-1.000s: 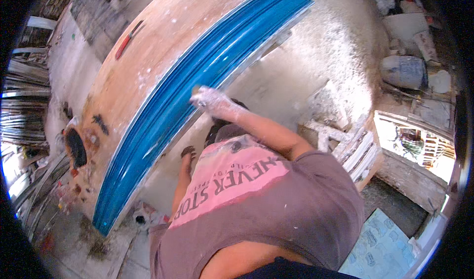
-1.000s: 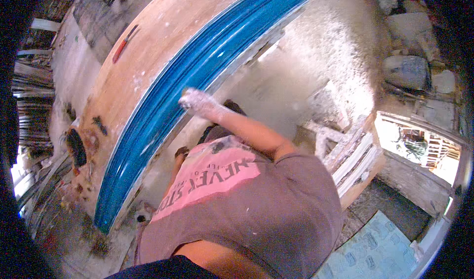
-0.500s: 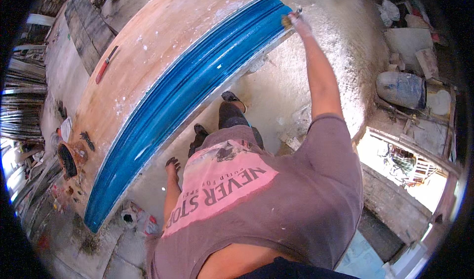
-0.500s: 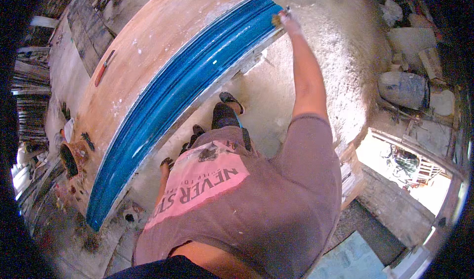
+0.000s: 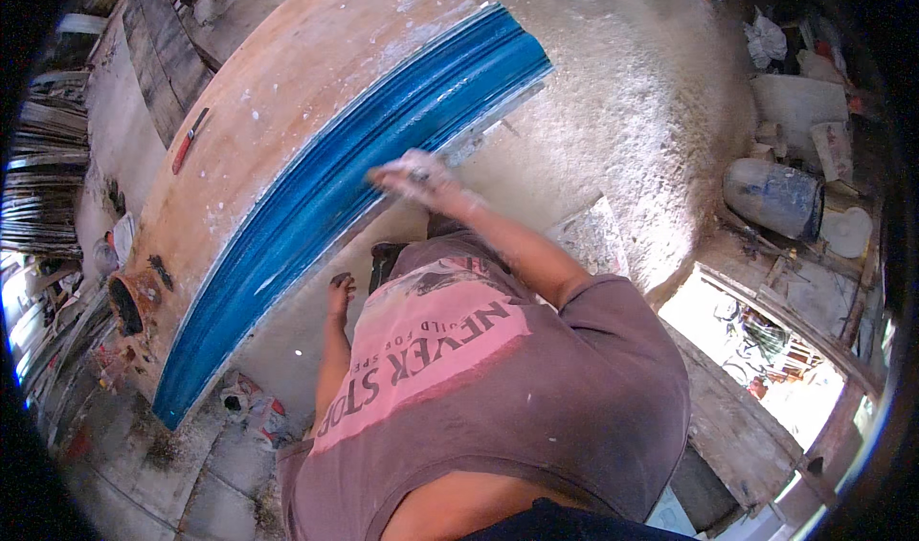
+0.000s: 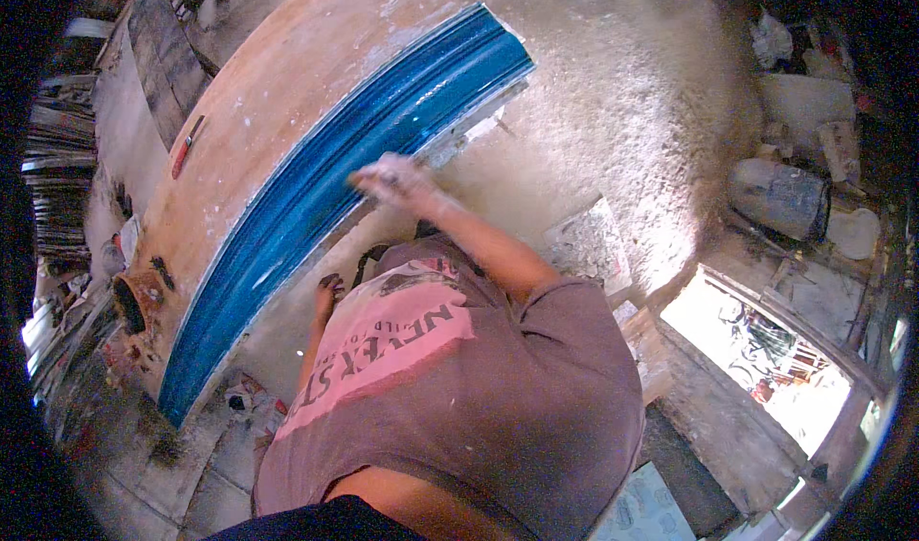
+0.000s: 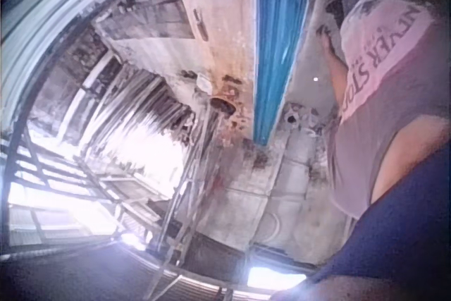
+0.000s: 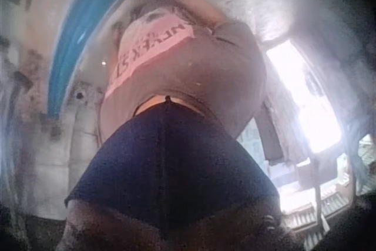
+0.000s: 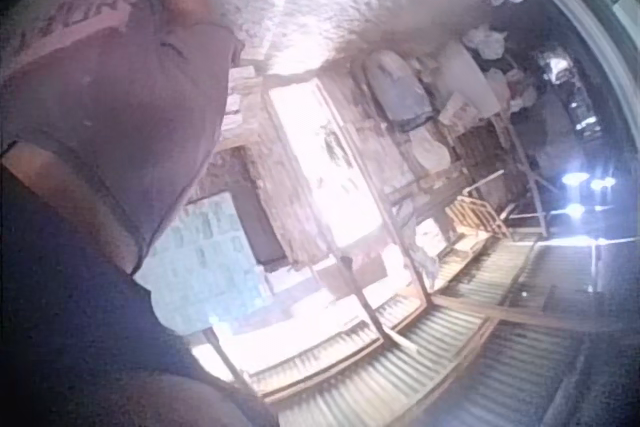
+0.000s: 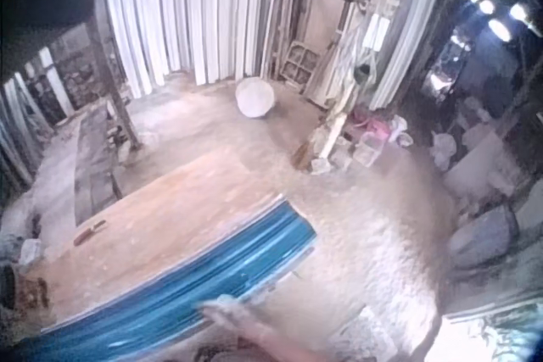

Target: The person paints a long blue wooden molding with a brush, repeatedly dipping the brush into a container of paint and applying it along the length of the piece. The person also briefly handles a white molding nearby.

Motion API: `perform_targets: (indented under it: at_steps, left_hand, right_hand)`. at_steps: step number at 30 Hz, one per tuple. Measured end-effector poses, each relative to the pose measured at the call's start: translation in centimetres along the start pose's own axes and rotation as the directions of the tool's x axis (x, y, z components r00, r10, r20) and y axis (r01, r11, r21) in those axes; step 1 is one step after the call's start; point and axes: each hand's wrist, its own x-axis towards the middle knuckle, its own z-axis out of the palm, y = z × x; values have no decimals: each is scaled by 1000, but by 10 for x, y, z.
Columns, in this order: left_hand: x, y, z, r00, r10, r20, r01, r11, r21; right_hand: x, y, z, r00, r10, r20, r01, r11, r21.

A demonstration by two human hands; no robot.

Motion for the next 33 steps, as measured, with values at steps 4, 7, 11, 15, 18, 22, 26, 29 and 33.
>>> perform_targets:
  at_steps: [4, 7, 11, 15, 18, 22, 26, 29, 33]
  left_hand:
    - [-7, 10, -1, 977, 165, -132, -182, 976, -123]
    - [-19, 10, 4, 967, 157, -198, -195, 963, -187]
    - [-15, -33, 3, 982, 12, -188, -58, 969, -239]
    - [-19, -97, 14, 979, -142, -145, 104, 964, -244]
    - [-12, -156, 24, 969, -238, -67, 209, 935, -286]
    - [-17, -168, 33, 980, -193, -52, 161, 919, -361]
    - [-32, -107, 40, 949, -75, -306, -70, 897, -437]
    - [-48, -67, 30, 918, 6, -397, -190, 884, -426]
    - [-60, -97, 34, 908, -85, -410, -160, 835, -527]
  right_hand:
    - [-8, 145, -90, 948, 275, -161, -239, 947, 215]
    - [4, 229, -184, 849, 449, -279, -431, 894, 126]
    - [44, 229, -198, 960, 148, -238, -279, 580, -766]
    - [53, 100, -41, 980, -146, -137, 52, 845, -532]
    - [60, -4, 34, 987, 145, 67, -153, 981, 122]
    - [73, 52, 9, 869, 428, 248, -495, 764, 415]
    - [84, 177, -160, 724, 687, 58, -687, 712, 145]
    - [95, 244, -248, 881, 420, -220, -433, 526, -732]
    - [102, 208, -165, 982, 159, 100, -9, 570, -822]
